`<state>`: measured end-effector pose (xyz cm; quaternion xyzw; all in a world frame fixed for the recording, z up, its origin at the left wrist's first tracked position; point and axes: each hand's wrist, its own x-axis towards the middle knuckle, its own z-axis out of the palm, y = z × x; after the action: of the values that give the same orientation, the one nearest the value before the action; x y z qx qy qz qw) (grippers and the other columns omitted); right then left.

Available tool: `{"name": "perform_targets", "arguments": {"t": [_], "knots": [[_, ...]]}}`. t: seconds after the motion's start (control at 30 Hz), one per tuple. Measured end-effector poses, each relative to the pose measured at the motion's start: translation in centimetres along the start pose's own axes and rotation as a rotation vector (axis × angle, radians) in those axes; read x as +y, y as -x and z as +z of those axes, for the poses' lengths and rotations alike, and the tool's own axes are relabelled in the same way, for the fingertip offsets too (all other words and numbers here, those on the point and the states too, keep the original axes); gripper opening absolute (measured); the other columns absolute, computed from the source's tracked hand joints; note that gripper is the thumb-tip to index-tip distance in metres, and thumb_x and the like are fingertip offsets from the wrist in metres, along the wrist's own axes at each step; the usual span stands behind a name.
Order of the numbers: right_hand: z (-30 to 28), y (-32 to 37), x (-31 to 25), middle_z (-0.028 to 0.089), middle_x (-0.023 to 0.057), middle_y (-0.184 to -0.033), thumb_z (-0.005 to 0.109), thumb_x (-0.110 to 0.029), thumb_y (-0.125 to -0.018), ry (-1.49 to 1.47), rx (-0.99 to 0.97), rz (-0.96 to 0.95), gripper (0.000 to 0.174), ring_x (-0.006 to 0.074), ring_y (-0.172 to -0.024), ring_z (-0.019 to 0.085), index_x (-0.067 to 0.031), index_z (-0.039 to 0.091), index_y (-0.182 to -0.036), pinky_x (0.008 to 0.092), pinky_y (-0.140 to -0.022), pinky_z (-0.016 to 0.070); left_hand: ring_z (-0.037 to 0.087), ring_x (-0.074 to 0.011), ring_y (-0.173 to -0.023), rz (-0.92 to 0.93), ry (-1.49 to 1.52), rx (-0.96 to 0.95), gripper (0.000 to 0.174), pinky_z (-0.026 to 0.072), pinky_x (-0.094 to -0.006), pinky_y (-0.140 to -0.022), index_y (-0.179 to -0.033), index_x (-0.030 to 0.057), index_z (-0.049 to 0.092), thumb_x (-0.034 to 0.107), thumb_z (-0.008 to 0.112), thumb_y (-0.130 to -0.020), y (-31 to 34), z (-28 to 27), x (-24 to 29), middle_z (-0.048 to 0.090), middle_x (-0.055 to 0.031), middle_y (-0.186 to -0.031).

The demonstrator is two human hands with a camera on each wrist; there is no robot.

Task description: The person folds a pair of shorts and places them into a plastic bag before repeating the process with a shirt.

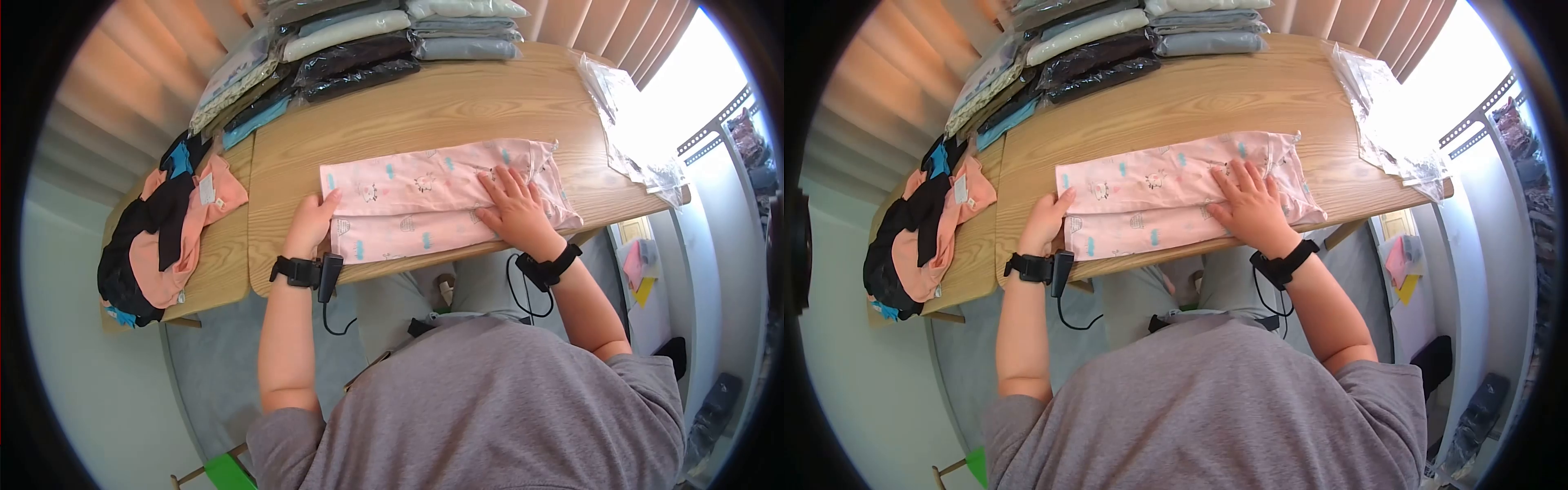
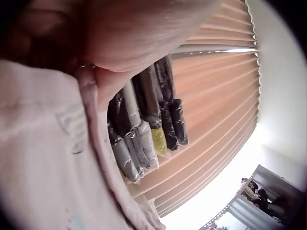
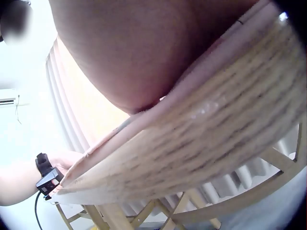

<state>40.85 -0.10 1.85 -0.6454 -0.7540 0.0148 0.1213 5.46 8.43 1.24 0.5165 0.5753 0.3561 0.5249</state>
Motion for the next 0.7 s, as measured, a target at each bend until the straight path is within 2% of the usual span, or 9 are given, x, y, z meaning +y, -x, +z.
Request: {"name": "perform_targets", "arguments": {"t": [0.03,0.17,0.23,0.27,0.33,0.43,0.53,0.67,0.7], "knots": [[0.0,0.0,-0.1,0.031,0.0141,-0.145,0.053,-0.049,-0.086,0.0,0.01,0.004,0.062,0.0338,-0.135,0.026,-0.0223,0.038,-0.139,0.0563,-0.107,0.0224,0.061,-0.0186,-0.07,-0.149,-0.036,-0.019,0.039,0.0483,-0.0315,-0.065,-0.098,-0.0037,0.06,0.034,0.058,-0.09,0.4,-0.2,0.6,0.064,-0.0089,-0.083],[0.3,0.0,-0.1,0.032,0.0144,-0.144,0.055,-0.048,-0.085,-0.008,0.026,0.009,0.062,0.0339,-0.135,0.027,-0.0224,0.039,-0.139,0.0561,-0.106,0.0225,0.059,-0.0163,-0.069,-0.197,-0.027,0.131,0.042,0.0475,-0.0283,-0.063,-0.105,-0.0027,0.056,0.036,0.059,-0.089,1.3,-0.4,2.6,0.061,-0.0078,-0.081],[0.5,0.1,0.1,0.034,0.0144,-0.144,0.056,-0.046,-0.084,-0.023,0.047,0.009,0.061,0.0338,-0.135,0.028,-0.0224,0.04,-0.138,0.056,-0.106,0.0223,0.058,-0.015,-0.07,0.185,-0.414,0.276,0.039,0.0474,-0.0268,-0.062,-0.104,-0.0021,0.054,0.031,0.062,-0.087,-0.8,-1.6,1.1,0.06,-0.0068,-0.079],[0.5,0.0,0.1,0.034,0.0144,-0.144,0.056,-0.046,-0.084,-0.028,0.051,0.003,0.061,0.0338,-0.135,0.028,-0.0224,0.04,-0.138,0.056,-0.106,0.0223,0.058,-0.015,-0.07,0.187,-0.418,0.283,0.039,0.0474,-0.0268,-0.062,-0.104,-0.0021,0.054,0.031,0.062,-0.087,-1.6,-1.8,0.7,0.06,-0.0068,-0.079],[0.4,0.1,0.0,0.034,0.0144,-0.143,0.056,-0.045,-0.084,-0.032,0.061,0.01,0.06,0.0338,-0.134,0.028,-0.0221,0.041,-0.138,0.0555,-0.107,0.0218,0.058,-0.0164,-0.071,0.151,-0.286,0.128,0.033,0.047,-0.0283,-0.063,-0.098,-0.0033,0.054,0.025,0.065,-0.084,-2.4,-1.7,0.7,0.06,-0.0075,-0.079],[0.3,0.1,-0.1,0.035,0.0142,-0.143,0.057,-0.044,-0.084,-0.042,0.076,0.015,0.059,0.0335,-0.134,0.03,-0.0222,0.042,-0.137,0.055,-0.106,0.0219,0.056,-0.0162,-0.07,0.182,-0.33,0.106,0.028,0.046,-0.0289,-0.062,-0.095,-0.002,0.055,0.019,0.067,-0.083,-3.2,-1.6,0.7,0.059,-0.0078,-0.077],[0.4,0.3,-0.2,0.037,0.0138,-0.142,0.057,-0.043,-0.083,-0.044,0.109,0.016,0.058,0.0327,-0.133,0.031,-0.0219,0.045,-0.135,0.0535,-0.106,0.0229,0.055,-0.0152,-0.069,0.25,-0.45,0.202,0.022,0.0448,-0.0289,-0.06,-0.091,0.0003,0.055,0.017,0.066,-0.083,-3.3,-1.4,1.1,0.058,-0.0077,-0.075],[0.5,0.5,-0.4,0.04,0.0132,-0.14,0.058,-0.042,-0.083,-0.047,0.158,0.014,0.056,0.0317,-0.132,0.033,-0.0215,0.046,-0.134,0.0519,-0.106,0.024,0.054,-0.015,-0.066,0.321,-0.422,0.241,0.017,0.0443,-0.0292,-0.058,-0.087,0.0016,0.054,0.014,0.065,-0.083,-4.0,-1.2,1.9,0.057,-0.0066,-0.071],[0.4,0.5,-0.4,0.041,0.013,-0.139,0.058,-0.042,-0.083,-0.046,0.169,0.009,0.056,0.0315,-0.132,0.033,-0.0213,0.047,-0.133,0.0515,-0.106,0.0243,0.051,-0.012,-0.062,0.331,-0.397,0.243,0.016,0.0425,-0.0275,-0.056,-0.087,0.002,0.053,0.013,0.064,-0.084,-4.4,-1.1,2.0,0.055,-0.0041,-0.069]]}}
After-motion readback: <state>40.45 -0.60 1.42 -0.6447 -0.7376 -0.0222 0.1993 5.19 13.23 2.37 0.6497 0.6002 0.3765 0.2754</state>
